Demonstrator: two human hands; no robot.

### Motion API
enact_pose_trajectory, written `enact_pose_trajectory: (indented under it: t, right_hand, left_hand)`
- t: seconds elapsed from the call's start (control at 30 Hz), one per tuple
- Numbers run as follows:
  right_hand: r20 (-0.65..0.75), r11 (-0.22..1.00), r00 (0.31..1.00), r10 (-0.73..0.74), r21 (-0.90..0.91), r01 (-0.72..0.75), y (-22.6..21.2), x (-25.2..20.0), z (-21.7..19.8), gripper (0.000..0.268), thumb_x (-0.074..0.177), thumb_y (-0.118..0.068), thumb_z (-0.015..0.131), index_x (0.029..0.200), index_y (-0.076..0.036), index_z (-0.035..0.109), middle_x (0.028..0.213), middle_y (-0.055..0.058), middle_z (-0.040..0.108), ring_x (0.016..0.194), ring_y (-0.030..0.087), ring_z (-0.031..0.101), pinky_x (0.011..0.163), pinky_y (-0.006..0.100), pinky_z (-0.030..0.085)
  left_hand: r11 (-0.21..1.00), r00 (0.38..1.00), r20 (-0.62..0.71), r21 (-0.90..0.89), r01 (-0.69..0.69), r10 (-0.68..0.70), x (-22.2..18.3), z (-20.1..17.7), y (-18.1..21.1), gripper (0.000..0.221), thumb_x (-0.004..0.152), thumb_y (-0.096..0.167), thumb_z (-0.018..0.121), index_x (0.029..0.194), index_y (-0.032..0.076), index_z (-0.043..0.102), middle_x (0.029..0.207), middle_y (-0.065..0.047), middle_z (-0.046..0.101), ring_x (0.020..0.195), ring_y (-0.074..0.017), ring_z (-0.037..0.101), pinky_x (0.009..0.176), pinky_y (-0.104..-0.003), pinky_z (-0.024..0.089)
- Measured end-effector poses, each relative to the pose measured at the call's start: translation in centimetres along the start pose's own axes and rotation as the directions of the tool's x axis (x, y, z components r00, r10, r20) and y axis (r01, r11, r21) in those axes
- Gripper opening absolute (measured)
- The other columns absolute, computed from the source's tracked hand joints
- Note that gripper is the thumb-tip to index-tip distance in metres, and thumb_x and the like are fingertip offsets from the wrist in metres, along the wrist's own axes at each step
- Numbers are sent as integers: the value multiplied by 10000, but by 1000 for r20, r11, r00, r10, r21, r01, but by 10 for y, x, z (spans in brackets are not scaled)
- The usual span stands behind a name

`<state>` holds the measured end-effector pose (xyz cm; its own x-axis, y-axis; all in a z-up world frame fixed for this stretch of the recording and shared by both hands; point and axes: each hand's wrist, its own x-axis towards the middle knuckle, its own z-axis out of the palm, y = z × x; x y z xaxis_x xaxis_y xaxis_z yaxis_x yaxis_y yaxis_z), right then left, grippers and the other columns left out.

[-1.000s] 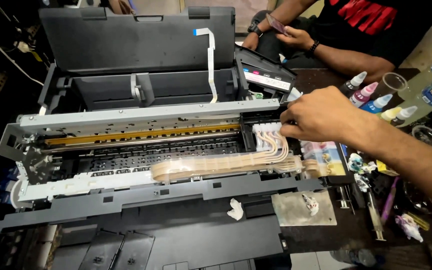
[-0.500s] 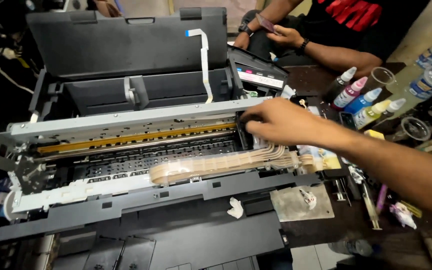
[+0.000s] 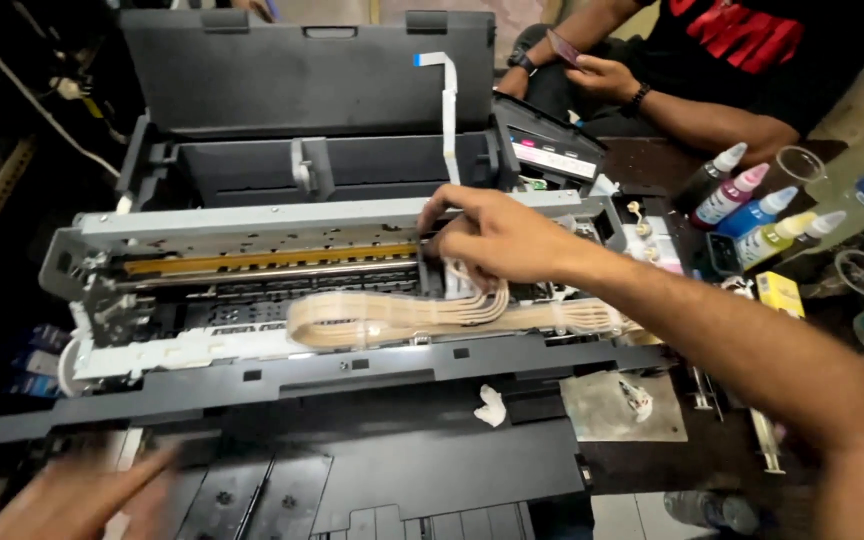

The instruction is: Installing and routing a continuous ink supply system (CISS) and print head components inside a printer chassis.

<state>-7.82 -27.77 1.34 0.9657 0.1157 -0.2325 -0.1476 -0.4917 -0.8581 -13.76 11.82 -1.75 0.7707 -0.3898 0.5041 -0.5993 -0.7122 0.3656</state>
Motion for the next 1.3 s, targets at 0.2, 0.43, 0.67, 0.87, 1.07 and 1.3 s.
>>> enact_pose_trajectory:
  t: [0.2, 0.43, 0.67, 0.87, 1.07, 1.3]
  right_hand:
    - [-279, 760, 764, -582, -519, 390, 69, -26, -23, 99, 920, -81, 650, 992, -94, 716, 840, 32, 707, 663, 116, 578, 627, 274, 453]
    - [-109, 507, 735, -669, -791, 344, 96, -46, -14, 161, 919, -130, 666, 1028, -153, 782, 1017, 61, 727, 814, 255, 730, 642, 365, 574]
    - [-135, 492, 764, -631, -831, 260, 98, -32, -17, 190, 947, -171, 628, 1026, -131, 796, 1029, 67, 728, 857, 238, 751, 631, 338, 587]
    - [-100, 522, 805, -584, -807, 278, 104, -24, -21, 218, 922, -253, 630, 1012, -173, 813, 982, 15, 723, 859, 221, 736, 690, 334, 583]
    - [-141, 613, 831, -538, -742, 271, 97, -20, -24, 190, 885, -248, 663, 996, -172, 798, 982, 11, 740, 837, 272, 736, 687, 402, 584]
    - [-51, 450, 776, -629, -838, 309, 97, -15, -24, 155, 926, -297, 629, 933, -229, 768, 935, -79, 691, 807, 168, 698, 632, 307, 539]
  left_hand:
    - [729, 729, 79, -179, -661, 680, 140, 109, 58, 90, 982, 163, 651, 941, 94, 694, 870, -52, 646, 741, -241, 575, 595, -379, 429]
    - [692, 587, 422, -148, -707, 691, 179, 169, 75, 259, 867, 91, 631, 1039, 139, 819, 1050, -48, 756, 923, -230, 646, 749, -343, 486]
    - [706, 641, 365, -65, -706, 675, 173, 182, 68, 281, 859, 48, 591, 1023, 110, 811, 1042, -53, 730, 936, -214, 607, 762, -323, 456]
    - [690, 644, 311, -55, -722, 699, 177, 190, 60, 224, 839, 109, 606, 919, 144, 812, 1000, -26, 659, 933, -210, 569, 768, -330, 454]
    - [764, 694, 339, -138, -631, 635, 180, 199, 56, 221, 821, 150, 591, 828, 160, 812, 968, -34, 630, 906, -236, 555, 742, -360, 446]
    - [777, 703, 337, -197, -597, 626, 188, 197, 54, 239, 816, 146, 587, 845, 175, 822, 930, -33, 632, 904, -249, 574, 730, -359, 438]
